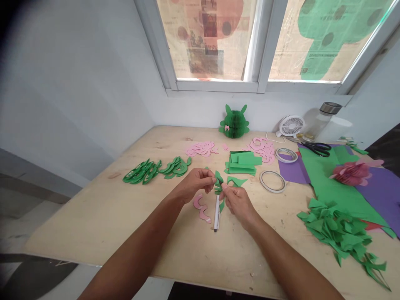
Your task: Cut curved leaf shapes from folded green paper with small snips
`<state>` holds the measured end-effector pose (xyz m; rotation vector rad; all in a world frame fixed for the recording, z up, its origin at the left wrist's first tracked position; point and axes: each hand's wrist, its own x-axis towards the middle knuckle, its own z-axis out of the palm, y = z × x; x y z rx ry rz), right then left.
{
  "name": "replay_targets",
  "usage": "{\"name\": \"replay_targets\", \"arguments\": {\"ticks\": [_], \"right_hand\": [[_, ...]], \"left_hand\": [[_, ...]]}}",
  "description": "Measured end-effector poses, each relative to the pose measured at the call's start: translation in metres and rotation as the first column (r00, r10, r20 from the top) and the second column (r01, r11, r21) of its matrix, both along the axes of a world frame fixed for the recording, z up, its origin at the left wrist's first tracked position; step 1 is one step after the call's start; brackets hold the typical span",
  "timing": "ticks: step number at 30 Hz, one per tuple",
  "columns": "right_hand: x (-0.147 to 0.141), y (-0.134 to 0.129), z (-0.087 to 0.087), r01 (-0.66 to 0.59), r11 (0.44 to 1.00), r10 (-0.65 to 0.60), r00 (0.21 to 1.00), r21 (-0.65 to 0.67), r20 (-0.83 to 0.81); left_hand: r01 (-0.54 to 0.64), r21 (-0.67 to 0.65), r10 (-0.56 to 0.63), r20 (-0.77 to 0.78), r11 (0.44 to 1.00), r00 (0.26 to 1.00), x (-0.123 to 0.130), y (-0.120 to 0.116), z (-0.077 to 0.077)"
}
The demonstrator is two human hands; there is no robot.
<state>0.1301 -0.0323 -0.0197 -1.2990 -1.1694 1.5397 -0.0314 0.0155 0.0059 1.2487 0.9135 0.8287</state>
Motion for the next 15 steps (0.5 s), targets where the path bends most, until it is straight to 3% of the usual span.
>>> {"name": "replay_targets", "arguments": {"ticks": [15], "right_hand": [[-0.0005, 0.0008, -0.0021, -0.008, 1.0, 0.008, 1.0, 0.01, -0.003]], "left_hand": [[0.024, -0.01, -0.024, -0.006, 1.0, 1.0, -0.0008, 0.002, -0.0011]]}}
